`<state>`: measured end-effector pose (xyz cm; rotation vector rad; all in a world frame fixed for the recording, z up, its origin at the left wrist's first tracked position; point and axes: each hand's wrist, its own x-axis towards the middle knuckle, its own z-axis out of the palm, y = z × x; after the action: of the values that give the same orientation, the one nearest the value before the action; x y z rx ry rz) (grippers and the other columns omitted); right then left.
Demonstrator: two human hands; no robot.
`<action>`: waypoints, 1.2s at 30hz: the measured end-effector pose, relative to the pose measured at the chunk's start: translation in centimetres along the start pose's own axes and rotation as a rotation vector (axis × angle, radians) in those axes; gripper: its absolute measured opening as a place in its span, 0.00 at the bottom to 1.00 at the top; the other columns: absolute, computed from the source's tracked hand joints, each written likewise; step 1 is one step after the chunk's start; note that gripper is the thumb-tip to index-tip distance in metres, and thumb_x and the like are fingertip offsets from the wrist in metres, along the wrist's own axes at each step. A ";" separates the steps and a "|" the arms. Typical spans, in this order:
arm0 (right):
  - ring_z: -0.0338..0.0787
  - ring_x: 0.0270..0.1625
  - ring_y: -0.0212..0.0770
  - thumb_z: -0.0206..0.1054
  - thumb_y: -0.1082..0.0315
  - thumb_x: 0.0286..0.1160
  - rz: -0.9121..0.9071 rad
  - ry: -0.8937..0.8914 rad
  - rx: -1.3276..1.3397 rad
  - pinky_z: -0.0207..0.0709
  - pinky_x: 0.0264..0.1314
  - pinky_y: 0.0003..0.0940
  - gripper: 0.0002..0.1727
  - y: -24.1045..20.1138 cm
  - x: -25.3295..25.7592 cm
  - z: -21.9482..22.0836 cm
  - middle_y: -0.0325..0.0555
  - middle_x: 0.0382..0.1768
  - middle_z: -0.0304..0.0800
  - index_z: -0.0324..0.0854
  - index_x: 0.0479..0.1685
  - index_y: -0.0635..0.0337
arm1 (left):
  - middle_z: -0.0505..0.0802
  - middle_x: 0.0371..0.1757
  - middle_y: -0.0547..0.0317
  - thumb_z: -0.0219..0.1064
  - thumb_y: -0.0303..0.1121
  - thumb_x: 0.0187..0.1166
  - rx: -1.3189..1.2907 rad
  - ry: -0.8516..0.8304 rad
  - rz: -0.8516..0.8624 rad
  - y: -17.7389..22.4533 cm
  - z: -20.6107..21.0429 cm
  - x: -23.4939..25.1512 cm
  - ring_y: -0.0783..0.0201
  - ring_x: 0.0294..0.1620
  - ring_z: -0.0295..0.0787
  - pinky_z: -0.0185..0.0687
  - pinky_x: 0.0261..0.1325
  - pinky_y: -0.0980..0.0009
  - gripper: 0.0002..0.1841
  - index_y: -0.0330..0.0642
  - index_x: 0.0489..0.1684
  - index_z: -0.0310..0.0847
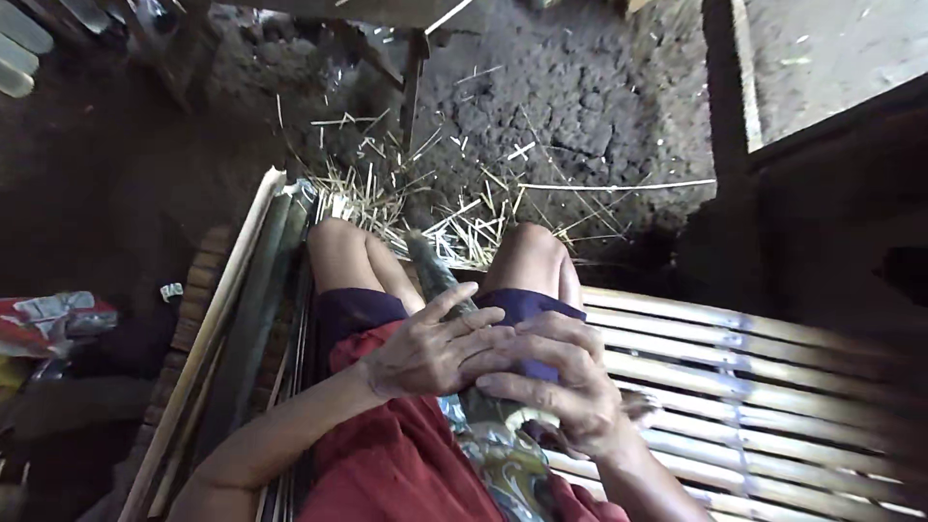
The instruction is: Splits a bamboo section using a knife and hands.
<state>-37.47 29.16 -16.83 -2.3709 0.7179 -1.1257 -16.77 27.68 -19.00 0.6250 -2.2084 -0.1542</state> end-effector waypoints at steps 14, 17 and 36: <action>0.91 0.63 0.41 0.48 0.58 0.95 0.099 -0.106 -0.051 0.79 0.72 0.29 0.17 -1.7 -1.0 0.1 0.52 0.51 0.93 0.79 0.54 0.59 | 0.98 0.46 0.47 0.58 0.23 0.83 0.093 -0.167 -0.288 2.0 -0.6 -1.9 0.52 0.50 0.97 0.85 0.67 0.57 0.13 0.35 0.51 0.91; 0.92 0.63 0.43 0.50 0.65 0.94 0.071 -0.136 -0.022 0.80 0.72 0.30 0.12 -2.0 -1.0 -0.1 0.54 0.51 0.92 0.77 0.53 0.60 | 0.98 0.47 0.44 0.58 0.23 0.85 0.069 -0.195 -0.255 2.3 -1.1 -2.7 0.51 0.52 0.97 0.87 0.65 0.61 0.13 0.33 0.54 0.89; 0.92 0.55 0.21 0.53 0.52 0.93 0.302 0.314 -0.203 0.87 0.58 0.24 0.15 5.0 0.2 -3.0 0.23 0.49 0.94 0.83 0.53 0.45 | 0.82 0.27 0.65 0.56 0.53 0.89 -0.658 0.425 -0.297 -7.5 0.1 -3.1 0.76 0.31 0.79 0.77 0.40 0.81 0.23 0.45 0.29 0.77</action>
<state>-41.07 24.70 -17.73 -2.1611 1.3054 -1.3552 -12.25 22.61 -23.50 0.5396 -1.5173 -0.7879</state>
